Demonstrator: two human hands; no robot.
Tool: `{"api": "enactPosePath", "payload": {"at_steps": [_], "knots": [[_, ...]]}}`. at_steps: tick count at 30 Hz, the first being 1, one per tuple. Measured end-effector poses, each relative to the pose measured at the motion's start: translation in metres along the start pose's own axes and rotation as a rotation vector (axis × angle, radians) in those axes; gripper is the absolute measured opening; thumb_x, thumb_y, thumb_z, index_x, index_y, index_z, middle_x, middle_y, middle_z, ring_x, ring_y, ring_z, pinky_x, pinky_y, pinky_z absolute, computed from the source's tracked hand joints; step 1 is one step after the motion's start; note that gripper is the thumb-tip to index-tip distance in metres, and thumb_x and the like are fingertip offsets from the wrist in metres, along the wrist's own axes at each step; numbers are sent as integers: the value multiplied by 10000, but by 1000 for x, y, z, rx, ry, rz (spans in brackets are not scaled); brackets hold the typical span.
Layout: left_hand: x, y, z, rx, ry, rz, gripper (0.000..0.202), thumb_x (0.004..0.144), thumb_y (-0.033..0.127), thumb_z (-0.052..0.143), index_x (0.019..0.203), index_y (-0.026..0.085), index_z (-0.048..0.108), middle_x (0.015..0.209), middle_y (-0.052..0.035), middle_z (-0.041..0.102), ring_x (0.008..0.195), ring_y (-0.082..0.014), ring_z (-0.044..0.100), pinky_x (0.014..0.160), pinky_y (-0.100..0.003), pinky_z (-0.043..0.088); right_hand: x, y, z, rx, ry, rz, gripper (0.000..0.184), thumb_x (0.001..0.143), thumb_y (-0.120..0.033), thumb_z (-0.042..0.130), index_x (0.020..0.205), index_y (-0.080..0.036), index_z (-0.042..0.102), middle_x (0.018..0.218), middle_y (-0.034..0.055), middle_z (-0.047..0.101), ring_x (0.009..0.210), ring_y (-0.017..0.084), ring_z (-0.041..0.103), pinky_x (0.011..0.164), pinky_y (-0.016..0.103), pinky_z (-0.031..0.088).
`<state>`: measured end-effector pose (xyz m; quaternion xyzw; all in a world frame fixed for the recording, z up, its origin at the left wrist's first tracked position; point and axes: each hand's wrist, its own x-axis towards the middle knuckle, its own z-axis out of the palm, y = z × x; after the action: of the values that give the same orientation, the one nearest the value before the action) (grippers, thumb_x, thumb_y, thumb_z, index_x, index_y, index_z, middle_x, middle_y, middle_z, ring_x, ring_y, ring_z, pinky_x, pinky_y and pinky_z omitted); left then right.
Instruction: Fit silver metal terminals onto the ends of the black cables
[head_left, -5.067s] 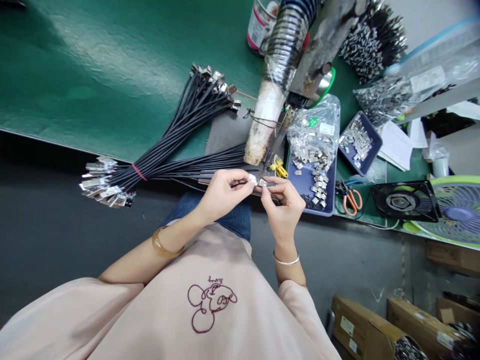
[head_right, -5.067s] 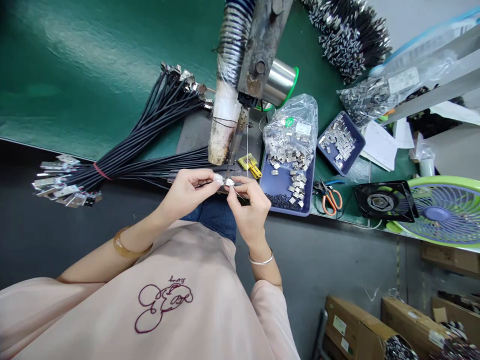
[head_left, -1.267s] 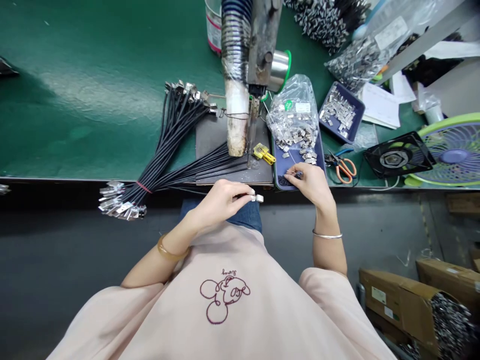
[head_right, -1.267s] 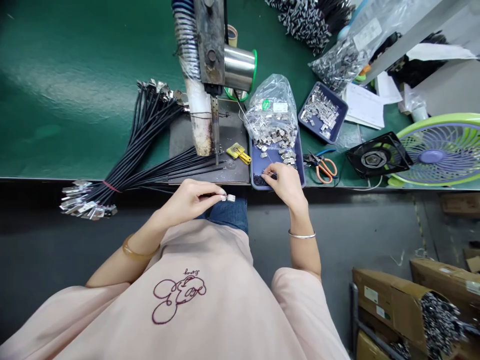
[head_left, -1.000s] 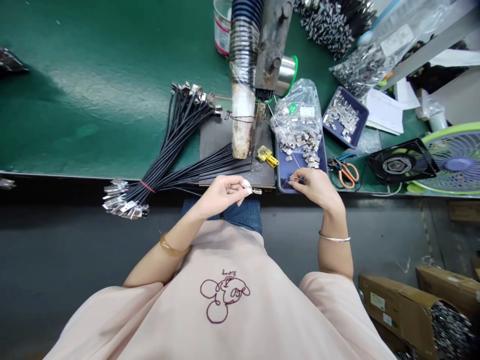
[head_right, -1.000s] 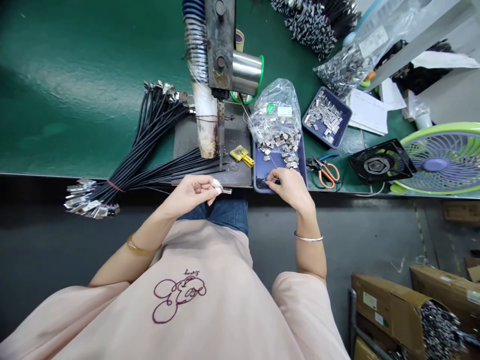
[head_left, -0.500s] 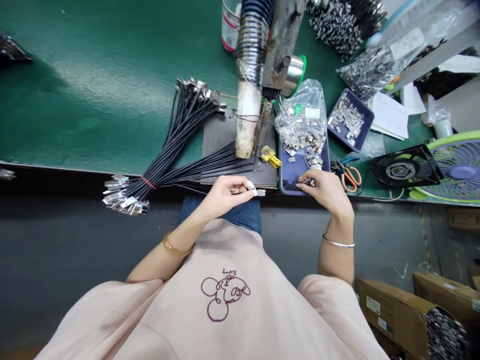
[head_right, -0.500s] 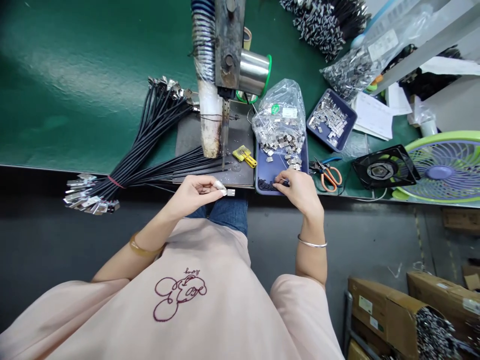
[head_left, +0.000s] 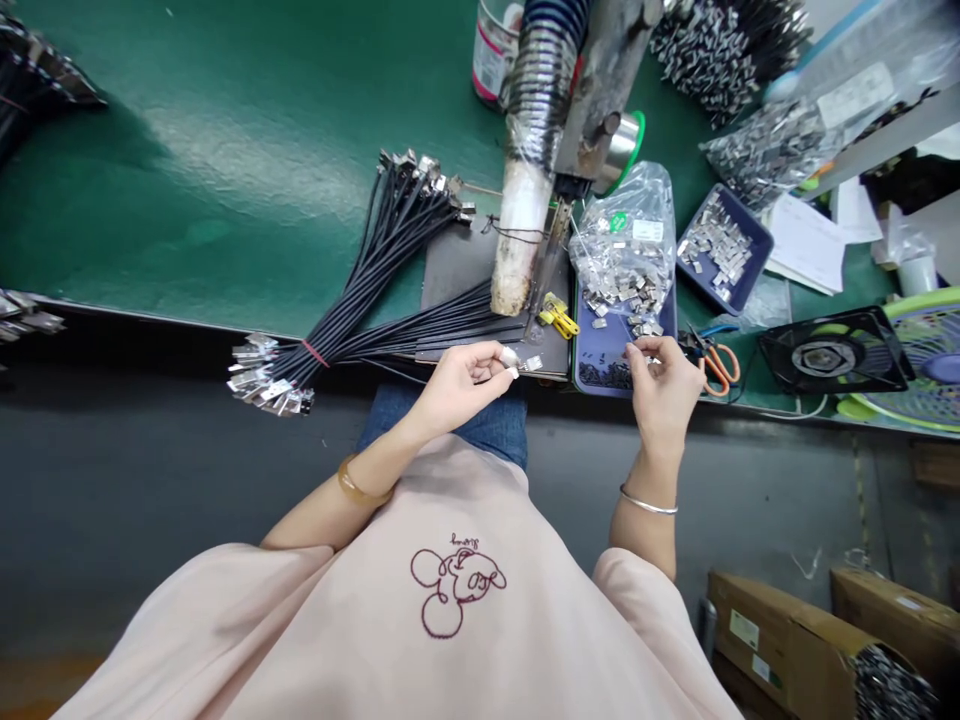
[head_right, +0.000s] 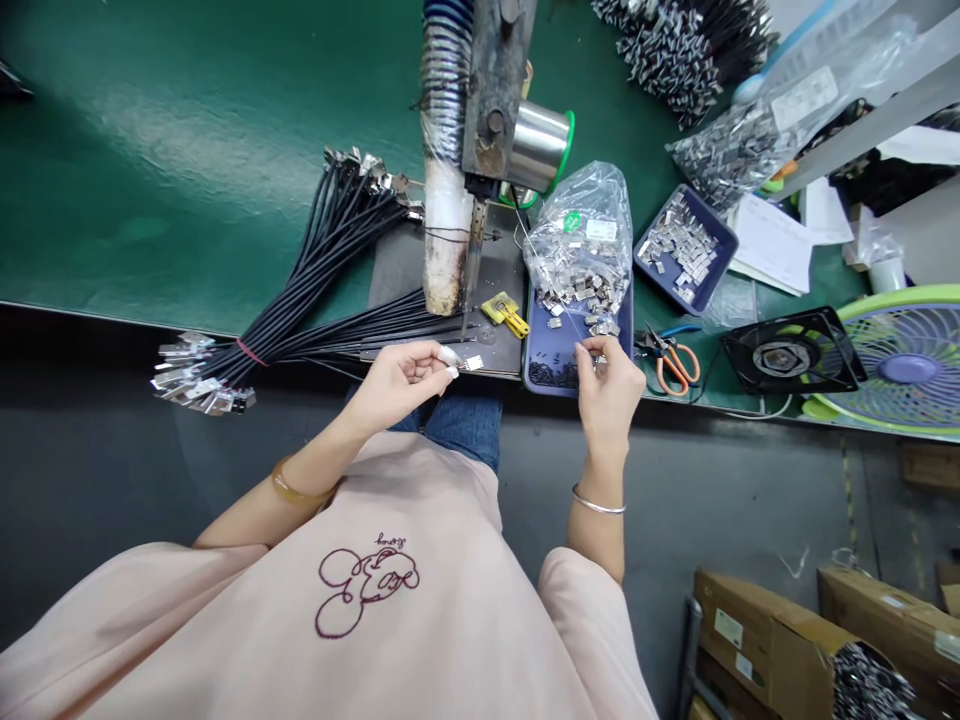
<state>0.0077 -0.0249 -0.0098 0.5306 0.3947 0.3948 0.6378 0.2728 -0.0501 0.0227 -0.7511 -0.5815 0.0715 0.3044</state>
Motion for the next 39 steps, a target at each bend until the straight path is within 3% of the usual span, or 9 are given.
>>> {"api": "enactPosePath", "payload": {"at_steps": [2,5,7,11,19,39], "knots": [[-1,-1,2,32,45,10,98,781,215,652,745,141,598,593,30,515,514,-55,435,502,-187,361,-12,-13,6,191,34,37,245,893,-427,615,903,-195,696,866,69,738,562,139,576,563,285,440],[-4,0,4,82,86,37,107,791,214,649,739,148,583,619,25,529,545,-63,473,531,-186,386,-34,-38,20,453,-121,58,242,865,-439,677,950,-215,716,904,62,759,676,166,680,586,282,516],[-6,1,6,112,104,54,101,798,215,646,751,150,585,633,25,537,562,-68,493,558,-189,407,-47,-54,31,533,-186,86,232,849,-434,709,932,-218,725,844,46,760,670,169,689,588,288,536],[-7,1,7,166,104,93,99,818,215,629,757,149,585,658,21,559,589,-74,505,581,-190,413,-58,-72,49,578,-184,105,244,915,-434,627,852,-210,700,806,39,753,703,169,702,657,293,556],[-9,0,11,353,163,179,117,791,173,624,701,160,550,585,60,465,516,-50,347,496,-181,289,-55,-72,55,477,-218,27,310,966,-445,533,813,-202,647,744,-3,673,583,104,532,565,243,437],[-9,-2,14,397,197,180,109,771,147,621,695,167,546,571,63,494,511,-56,427,521,-179,345,-58,-75,60,453,-198,34,307,961,-448,541,802,-205,639,687,-16,615,527,95,419,519,258,352]]}}
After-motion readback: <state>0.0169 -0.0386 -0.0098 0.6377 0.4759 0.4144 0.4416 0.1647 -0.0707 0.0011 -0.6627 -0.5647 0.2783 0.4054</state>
